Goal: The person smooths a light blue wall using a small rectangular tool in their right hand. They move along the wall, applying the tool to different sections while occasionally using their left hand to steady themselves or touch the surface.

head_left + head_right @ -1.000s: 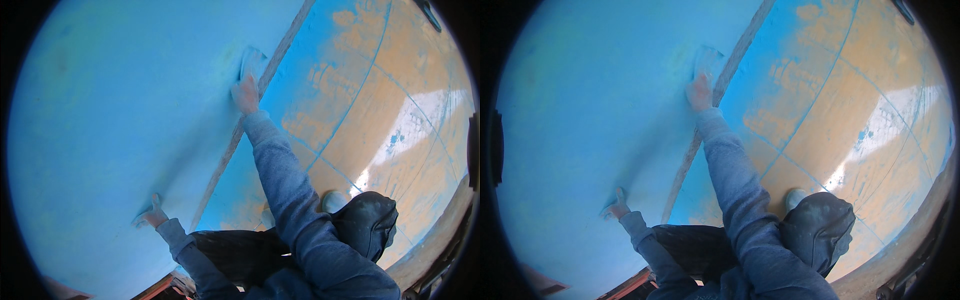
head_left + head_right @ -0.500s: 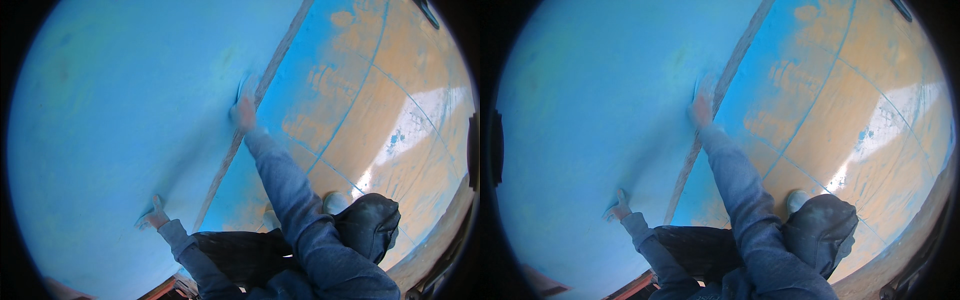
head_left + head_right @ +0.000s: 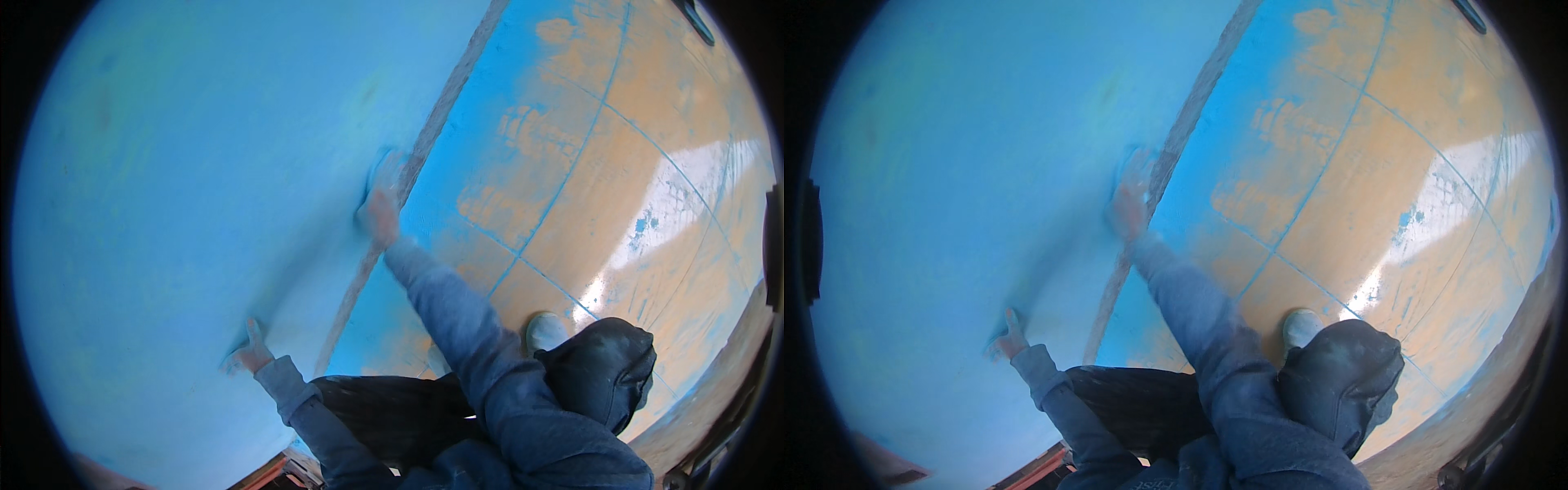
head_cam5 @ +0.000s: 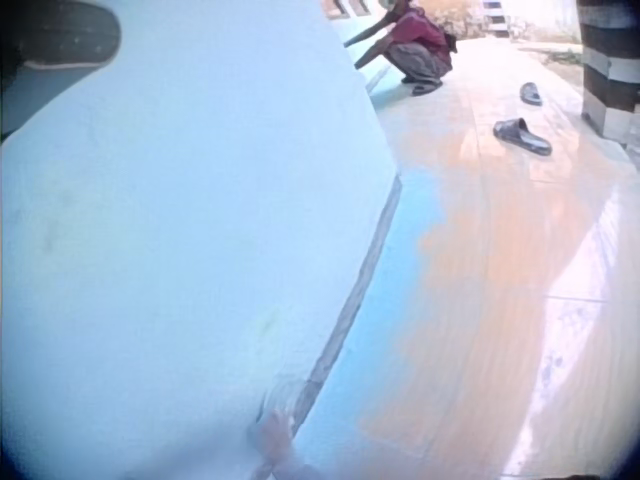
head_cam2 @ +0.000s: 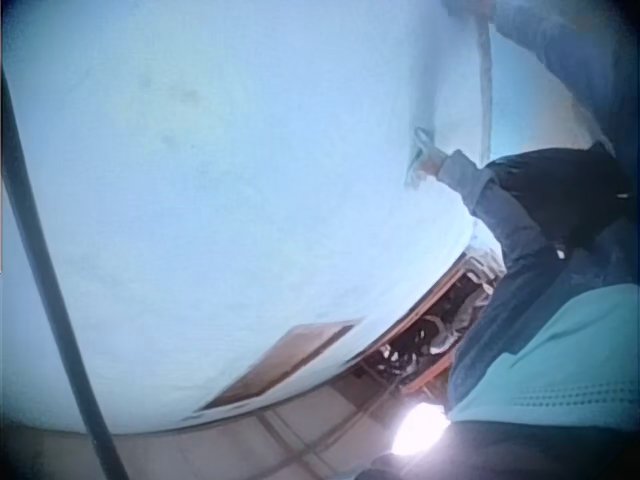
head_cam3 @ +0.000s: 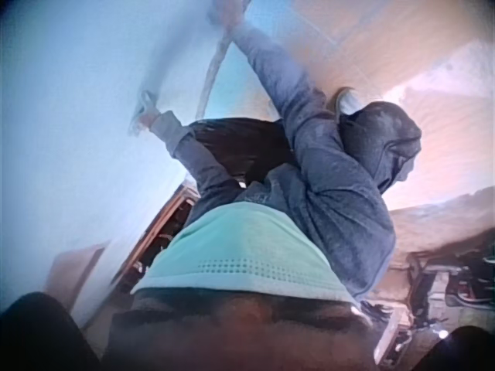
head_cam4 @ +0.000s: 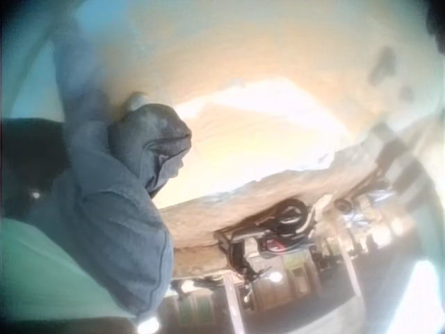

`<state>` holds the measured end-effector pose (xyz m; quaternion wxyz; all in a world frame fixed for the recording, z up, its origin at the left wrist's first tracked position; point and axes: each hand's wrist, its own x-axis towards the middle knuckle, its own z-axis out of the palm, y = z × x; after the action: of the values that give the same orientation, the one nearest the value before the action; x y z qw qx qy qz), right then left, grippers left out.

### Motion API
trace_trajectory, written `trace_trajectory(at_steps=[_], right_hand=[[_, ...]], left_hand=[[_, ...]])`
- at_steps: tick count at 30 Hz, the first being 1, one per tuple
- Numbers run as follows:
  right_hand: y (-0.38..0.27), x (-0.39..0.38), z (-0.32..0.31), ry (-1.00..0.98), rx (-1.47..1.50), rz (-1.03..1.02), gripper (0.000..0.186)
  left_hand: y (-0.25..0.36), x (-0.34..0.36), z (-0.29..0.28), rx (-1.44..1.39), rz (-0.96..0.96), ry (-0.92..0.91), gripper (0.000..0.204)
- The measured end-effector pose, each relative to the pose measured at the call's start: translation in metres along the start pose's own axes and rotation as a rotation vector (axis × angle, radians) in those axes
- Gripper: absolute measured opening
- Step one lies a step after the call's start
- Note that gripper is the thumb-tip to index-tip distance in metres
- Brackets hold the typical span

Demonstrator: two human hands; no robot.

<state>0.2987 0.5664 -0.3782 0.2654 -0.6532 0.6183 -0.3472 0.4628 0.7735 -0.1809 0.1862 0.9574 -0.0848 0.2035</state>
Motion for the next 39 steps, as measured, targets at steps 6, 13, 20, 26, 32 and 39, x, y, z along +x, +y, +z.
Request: trace_trajectory(at_steps=[6, 13, 20, 26, 32, 39], right_hand=[[-0.028, 0.006, -0.041, -0.143, 0.371, -0.167, 0.048], [-0.002, -0.013, 0.001, 0.136, 0.479, 0.079, 0.072], [-0.030, 0.028, -0.034, 0.018, 0.516, 0.083, 0.056], [0.088, -0.004, 0.050, -0.091, 0.323, 0.114, 0.046], [0.011, -0.015, -0.004, 0.279, 0.474, -0.308, 0.047], [0.054, 0.013, -0.009, 0.006, 0.526, 0.186, 0.045]], left_hand=[[-0.040, 0.027, -0.002, -0.097, 0.088, -0.199, 0.140], [0.002, -0.006, 0.003, -0.055, 0.048, -0.053, 0.125], [0.012, -0.005, -0.022, -0.584, 0.024, -0.101, 0.080], [0.068, -0.086, 0.005, -0.700, 0.251, 0.076, 0.076], [0.065, -0.108, 0.003, -0.492, 0.512, 0.071, 0.066], [0.120, -0.140, 0.022, -0.964, 0.279, 0.029, 0.056]])
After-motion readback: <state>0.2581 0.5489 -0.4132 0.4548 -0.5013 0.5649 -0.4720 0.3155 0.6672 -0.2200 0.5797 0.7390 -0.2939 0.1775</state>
